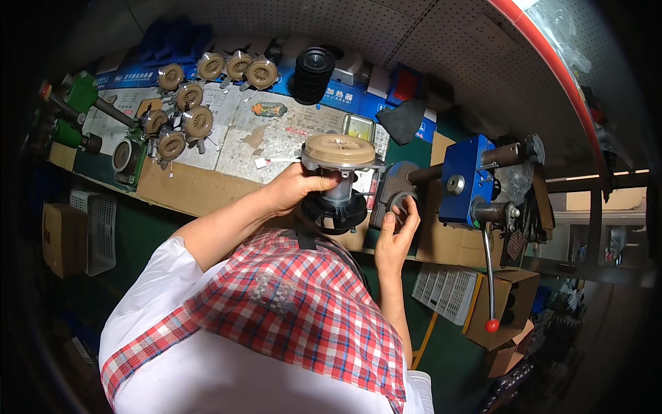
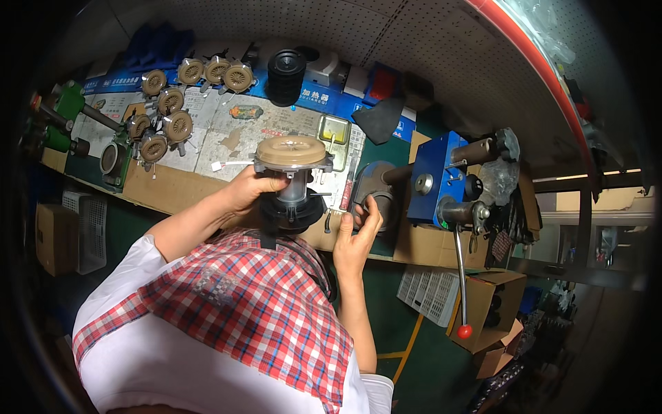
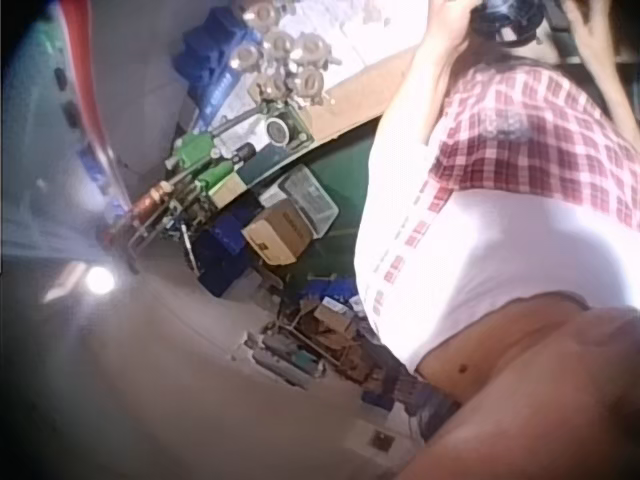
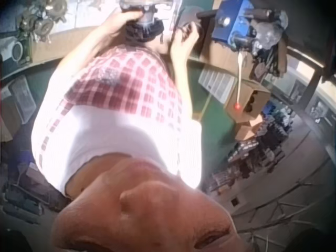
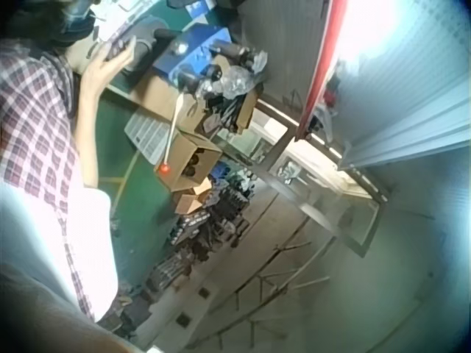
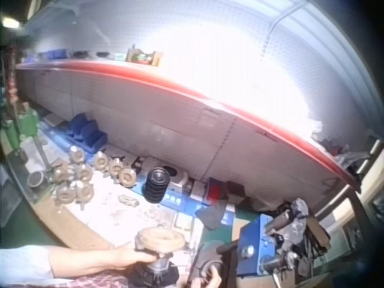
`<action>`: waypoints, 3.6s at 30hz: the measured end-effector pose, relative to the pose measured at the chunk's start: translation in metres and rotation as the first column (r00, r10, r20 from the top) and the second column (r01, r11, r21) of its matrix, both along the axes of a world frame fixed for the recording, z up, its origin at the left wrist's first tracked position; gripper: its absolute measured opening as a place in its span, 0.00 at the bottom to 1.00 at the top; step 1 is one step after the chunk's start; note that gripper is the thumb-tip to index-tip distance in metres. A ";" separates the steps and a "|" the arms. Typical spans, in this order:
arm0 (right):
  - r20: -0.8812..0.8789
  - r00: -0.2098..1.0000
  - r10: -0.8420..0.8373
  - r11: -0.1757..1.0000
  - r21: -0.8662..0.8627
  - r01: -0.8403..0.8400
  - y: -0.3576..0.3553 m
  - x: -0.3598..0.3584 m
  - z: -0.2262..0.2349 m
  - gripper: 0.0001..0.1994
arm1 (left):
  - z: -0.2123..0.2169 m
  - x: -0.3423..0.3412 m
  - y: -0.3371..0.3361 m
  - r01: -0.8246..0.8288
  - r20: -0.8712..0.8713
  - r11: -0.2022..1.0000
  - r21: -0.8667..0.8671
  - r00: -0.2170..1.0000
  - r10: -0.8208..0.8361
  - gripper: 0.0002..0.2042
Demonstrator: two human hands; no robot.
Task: The person assembles small appliance units by hand, repeatedly attaching black circular components to metallic housings and using a press machine to secure them. The person handles multiple units one at a time, placing finished assemblies on the workbench.
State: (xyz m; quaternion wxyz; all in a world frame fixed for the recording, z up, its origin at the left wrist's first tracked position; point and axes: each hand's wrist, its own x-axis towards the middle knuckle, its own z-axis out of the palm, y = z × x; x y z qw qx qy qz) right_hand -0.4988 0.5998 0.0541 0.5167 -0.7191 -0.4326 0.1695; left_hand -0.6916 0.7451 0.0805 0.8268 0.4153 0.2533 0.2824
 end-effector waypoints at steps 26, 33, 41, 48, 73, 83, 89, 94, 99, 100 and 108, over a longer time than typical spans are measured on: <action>0.361 0.881 0.304 0.890 0.221 -0.398 0.021 -0.031 0.023 0.29 | -0.052 0.003 0.020 0.366 0.507 0.907 -0.210 0.833 -0.219 0.34; 0.875 0.472 0.107 0.922 0.091 -0.377 0.022 -0.019 0.043 0.21 | -0.037 0.004 0.036 0.279 -0.078 0.960 0.014 0.958 -0.277 0.37; 0.965 0.171 0.200 0.915 -0.121 -0.385 0.012 -0.021 0.027 0.19 | -0.025 0.034 -0.012 0.080 0.032 0.984 -0.156 0.997 -0.076 0.27; 0.963 0.242 0.117 0.925 -0.017 -0.378 0.003 -0.019 0.025 0.21 | -0.013 0.032 -0.013 0.084 -0.109 0.996 0.010 0.991 -0.083 0.22; 0.308 0.950 -0.056 0.977 -0.180 0.116 -0.081 0.034 -0.112 0.17 | -0.251 -0.016 0.010 0.304 -0.603 0.597 0.743 0.692 0.398 0.16; 0.353 0.927 -0.124 0.915 -0.320 0.245 -0.138 0.087 -0.161 0.16 | -0.367 -0.106 0.019 0.619 -0.708 0.372 0.692 0.481 0.517 0.27; 0.339 0.935 0.102 0.976 -0.216 -0.029 -0.030 0.090 -0.157 0.17 | -0.250 -0.108 -0.025 0.375 -0.703 0.598 0.708 0.448 0.552 0.25; -0.097 0.972 -0.216 0.967 -0.157 0.199 0.150 0.105 -0.217 0.13 | -0.210 -0.242 -0.108 0.210 -0.807 0.780 0.589 0.114 0.579 0.13; -0.170 0.788 -0.591 0.701 -0.591 0.398 0.269 0.204 -0.229 0.24 | -0.188 -0.386 -0.235 0.041 -0.725 0.761 0.647 -0.277 0.631 0.07; -0.161 0.672 -0.723 0.580 -0.669 0.465 0.281 0.202 -0.219 0.25 | -0.183 -0.402 -0.273 -0.051 -0.732 0.776 0.628 -0.376 0.568 0.04; 0.047 0.833 -0.552 0.834 0.006 0.552 0.299 0.208 -0.174 0.14 | -0.177 -0.412 -0.371 -0.181 -0.843 0.899 0.400 -0.458 0.283 0.18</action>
